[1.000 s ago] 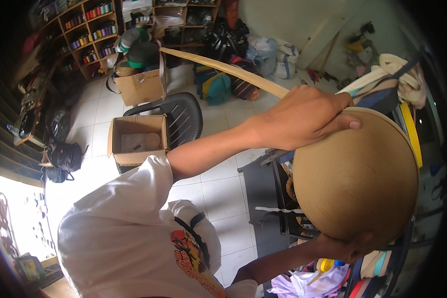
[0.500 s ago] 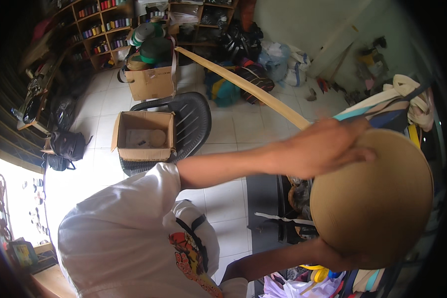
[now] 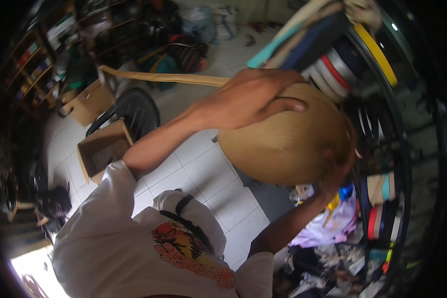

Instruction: The person picks up spools of ribbon from a stool and places them onto the shelves of a storage cabinet to organize them.

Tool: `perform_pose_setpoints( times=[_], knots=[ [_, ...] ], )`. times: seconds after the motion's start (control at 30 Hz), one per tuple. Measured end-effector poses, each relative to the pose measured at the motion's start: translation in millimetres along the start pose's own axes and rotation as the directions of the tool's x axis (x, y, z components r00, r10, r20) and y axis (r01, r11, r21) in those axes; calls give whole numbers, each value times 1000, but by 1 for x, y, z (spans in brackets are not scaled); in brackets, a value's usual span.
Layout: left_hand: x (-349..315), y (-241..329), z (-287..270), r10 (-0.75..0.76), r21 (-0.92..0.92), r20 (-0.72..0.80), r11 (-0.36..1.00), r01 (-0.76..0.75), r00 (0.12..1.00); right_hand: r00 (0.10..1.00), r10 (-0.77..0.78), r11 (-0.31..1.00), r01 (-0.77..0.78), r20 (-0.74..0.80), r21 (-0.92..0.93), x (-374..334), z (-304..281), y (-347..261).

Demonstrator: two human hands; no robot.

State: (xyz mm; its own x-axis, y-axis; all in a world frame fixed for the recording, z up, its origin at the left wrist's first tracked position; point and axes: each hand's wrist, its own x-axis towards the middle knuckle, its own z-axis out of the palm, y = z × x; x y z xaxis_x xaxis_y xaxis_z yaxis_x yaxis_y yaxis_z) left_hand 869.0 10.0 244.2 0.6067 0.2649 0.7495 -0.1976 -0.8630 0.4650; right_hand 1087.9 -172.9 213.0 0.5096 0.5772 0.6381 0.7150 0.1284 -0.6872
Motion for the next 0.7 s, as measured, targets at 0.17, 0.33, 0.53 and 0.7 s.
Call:
perform_pose_setpoints(
  times=[0.17, 0.33, 0.53, 0.7],
  knots=[
    [1, -13, 24, -43, -34, 68, 998, 46, 997, 997, 60, 979, -49, -47, 196, -9, 3, -6],
    [6, -21, 20, -331, 87, 315, 943, 320, 890, 943, 78, 968, 6, -325, 251, -34, -17, 5],
    [-17, -42, 65, -207, -468, -19, 866, 175, 978, 822, 328, 822, -5, -466, 570, -42, 8, -14],
    [-11, -32, 48, -341, -277, -48, 907, 315, 939, 783, 413, 787, -49, -465, 615, -48, 29, -22]
  ],
)
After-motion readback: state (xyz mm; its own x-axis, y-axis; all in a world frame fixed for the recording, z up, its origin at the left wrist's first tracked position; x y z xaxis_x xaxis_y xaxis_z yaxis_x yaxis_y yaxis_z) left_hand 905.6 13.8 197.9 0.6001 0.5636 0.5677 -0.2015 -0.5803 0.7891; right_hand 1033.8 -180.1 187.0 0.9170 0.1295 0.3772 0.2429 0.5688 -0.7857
